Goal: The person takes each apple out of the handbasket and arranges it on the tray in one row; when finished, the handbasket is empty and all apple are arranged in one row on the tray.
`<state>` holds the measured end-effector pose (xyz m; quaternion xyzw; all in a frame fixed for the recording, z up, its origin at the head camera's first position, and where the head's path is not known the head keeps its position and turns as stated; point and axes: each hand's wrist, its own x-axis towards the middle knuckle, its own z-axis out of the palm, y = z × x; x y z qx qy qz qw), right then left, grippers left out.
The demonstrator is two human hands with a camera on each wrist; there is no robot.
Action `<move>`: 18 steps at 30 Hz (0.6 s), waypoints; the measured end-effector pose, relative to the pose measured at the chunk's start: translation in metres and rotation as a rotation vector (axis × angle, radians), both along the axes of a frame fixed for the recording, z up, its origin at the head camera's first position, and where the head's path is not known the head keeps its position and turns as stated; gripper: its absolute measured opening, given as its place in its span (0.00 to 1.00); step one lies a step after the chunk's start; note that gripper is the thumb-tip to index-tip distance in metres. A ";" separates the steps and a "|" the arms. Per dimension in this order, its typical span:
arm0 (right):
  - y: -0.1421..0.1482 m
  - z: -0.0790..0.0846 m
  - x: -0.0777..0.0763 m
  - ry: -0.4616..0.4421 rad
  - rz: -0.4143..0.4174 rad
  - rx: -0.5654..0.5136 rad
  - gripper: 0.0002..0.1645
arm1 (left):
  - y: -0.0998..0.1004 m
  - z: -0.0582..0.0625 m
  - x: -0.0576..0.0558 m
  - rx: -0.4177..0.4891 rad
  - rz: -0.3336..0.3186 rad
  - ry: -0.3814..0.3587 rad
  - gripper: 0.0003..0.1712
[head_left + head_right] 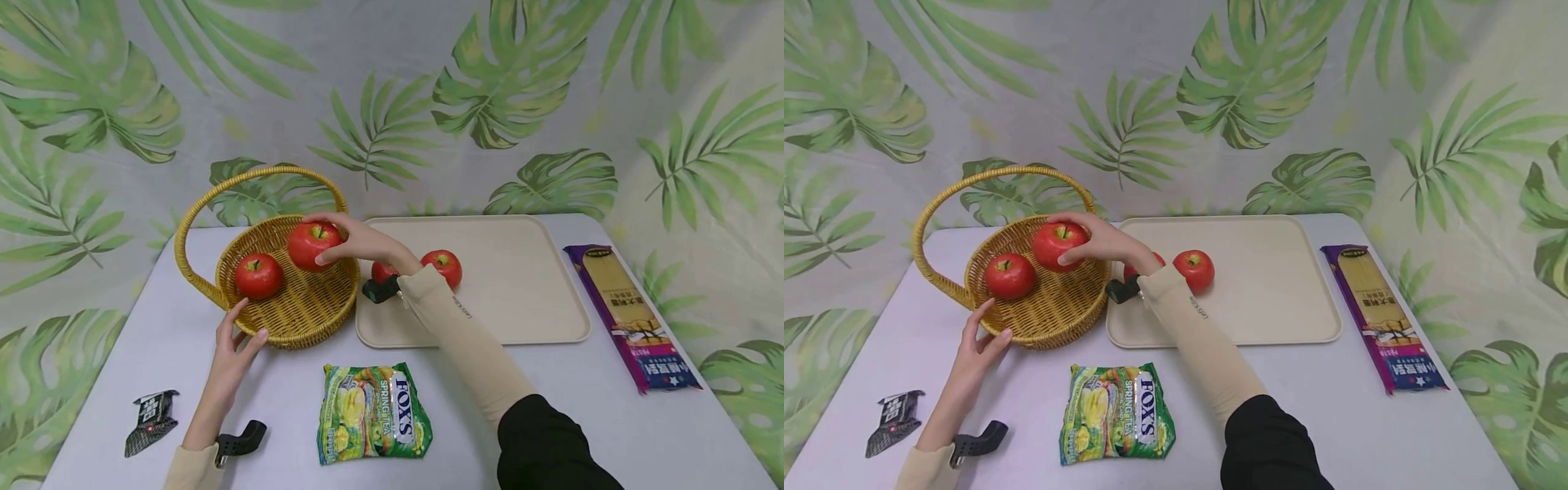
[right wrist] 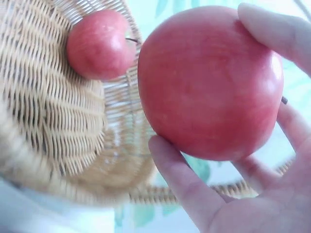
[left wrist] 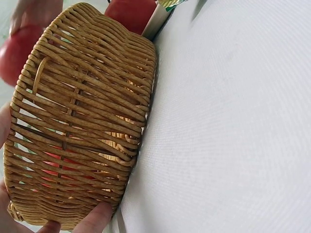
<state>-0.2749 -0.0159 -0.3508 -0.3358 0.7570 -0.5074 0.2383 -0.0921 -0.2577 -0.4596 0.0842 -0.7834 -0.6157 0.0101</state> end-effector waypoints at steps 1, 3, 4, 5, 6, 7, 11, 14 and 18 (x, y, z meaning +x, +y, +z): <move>0.007 0.000 0.001 0.002 0.005 0.002 0.42 | 0.000 0.000 0.000 -0.001 0.000 0.001 0.42; 0.022 0.000 0.003 -0.005 0.002 0.010 0.42 | 0.000 -0.001 0.000 -0.003 0.000 0.004 0.42; 0.029 0.000 0.004 -0.009 -0.003 0.013 0.42 | 0.000 -0.001 0.000 -0.005 0.001 0.004 0.42; 0.037 -0.001 0.004 -0.018 -0.012 0.012 0.42 | 0.000 -0.001 0.000 -0.006 0.002 0.005 0.42; 0.045 -0.002 0.004 -0.026 -0.023 0.013 0.42 | 0.000 -0.001 0.000 -0.007 0.002 0.006 0.42; 0.054 -0.004 0.004 -0.034 -0.037 0.015 0.42 | 0.000 -0.001 0.000 -0.006 0.001 0.007 0.42; 0.090 -0.009 0.002 -0.042 -0.112 0.013 0.41 | 0.001 -0.001 -0.001 0.004 -0.005 0.011 0.42; 0.118 -0.012 0.000 -0.024 -0.184 0.042 0.42 | 0.001 0.000 0.000 0.007 -0.008 0.010 0.42; 0.156 -0.015 -0.003 -0.025 -0.272 0.061 0.42 | 0.000 0.000 0.000 0.006 -0.006 0.005 0.43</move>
